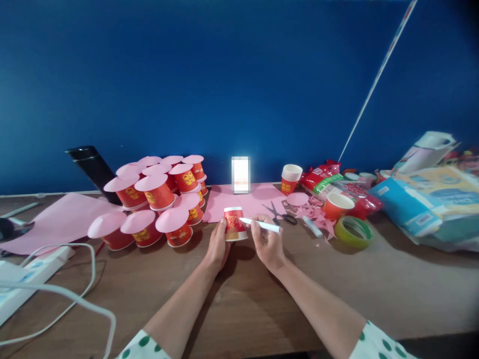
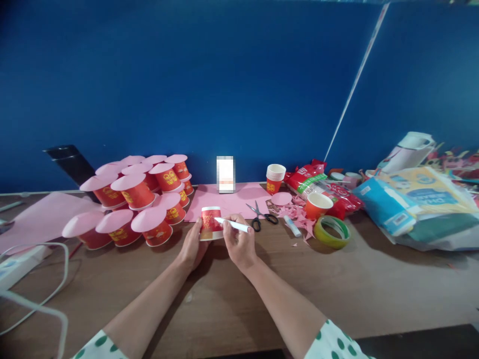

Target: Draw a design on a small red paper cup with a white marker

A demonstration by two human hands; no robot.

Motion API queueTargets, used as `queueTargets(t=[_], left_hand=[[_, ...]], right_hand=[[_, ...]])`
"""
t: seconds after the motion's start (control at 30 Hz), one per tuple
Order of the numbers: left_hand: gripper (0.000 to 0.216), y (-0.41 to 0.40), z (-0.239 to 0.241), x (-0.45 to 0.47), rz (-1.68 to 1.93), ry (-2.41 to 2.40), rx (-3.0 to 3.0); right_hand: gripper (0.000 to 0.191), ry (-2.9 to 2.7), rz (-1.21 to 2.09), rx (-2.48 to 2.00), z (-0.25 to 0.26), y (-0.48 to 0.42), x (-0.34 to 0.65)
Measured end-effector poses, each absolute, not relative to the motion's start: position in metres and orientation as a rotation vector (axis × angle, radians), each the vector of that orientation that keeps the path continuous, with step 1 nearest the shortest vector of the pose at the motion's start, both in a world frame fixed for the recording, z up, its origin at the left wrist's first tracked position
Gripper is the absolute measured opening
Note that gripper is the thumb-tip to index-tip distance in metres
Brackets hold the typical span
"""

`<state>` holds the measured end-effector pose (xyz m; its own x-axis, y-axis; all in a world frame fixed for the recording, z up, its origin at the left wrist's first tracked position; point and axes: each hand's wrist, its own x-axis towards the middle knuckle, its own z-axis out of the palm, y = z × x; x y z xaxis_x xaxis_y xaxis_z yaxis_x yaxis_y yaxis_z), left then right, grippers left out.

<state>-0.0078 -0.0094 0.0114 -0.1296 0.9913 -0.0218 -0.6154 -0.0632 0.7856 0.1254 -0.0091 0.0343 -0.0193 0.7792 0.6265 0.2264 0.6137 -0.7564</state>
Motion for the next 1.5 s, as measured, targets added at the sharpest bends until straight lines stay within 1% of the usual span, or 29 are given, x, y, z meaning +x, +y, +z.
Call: queueTargets(t=[0.37,1.0,1.27,1.4,1.5], left_hand=[[0.037,-0.0098,0.0132,-0.0073,1.557,0.79,0.643],[0.035,-0.0097,0.014,-0.0086,1.56,0.81,0.632],[0.036,-0.0087,0.0151,-0.0105,1.586,0.811,0.611],[0.036,-0.0067,0.0137,-0.0117,1.621,0.789,0.598],[0.042,-0.0061,0.0136,-0.0123,1.626,0.785,0.611]], right_hand=[[0.012,-1.583,0.5,-0.886,0.0384,-0.01,0.1253],[0.014,-1.538,0.608,-0.868,0.0328,-0.0084,0.1252],[0.023,-1.574,0.574,-0.85,0.031,-0.0077,0.1244],[0.021,-1.639,0.523,-0.934,0.0299,-0.0078,0.1228],[0.021,-1.672,0.479,-0.955,0.03,-0.0091,0.1215]])
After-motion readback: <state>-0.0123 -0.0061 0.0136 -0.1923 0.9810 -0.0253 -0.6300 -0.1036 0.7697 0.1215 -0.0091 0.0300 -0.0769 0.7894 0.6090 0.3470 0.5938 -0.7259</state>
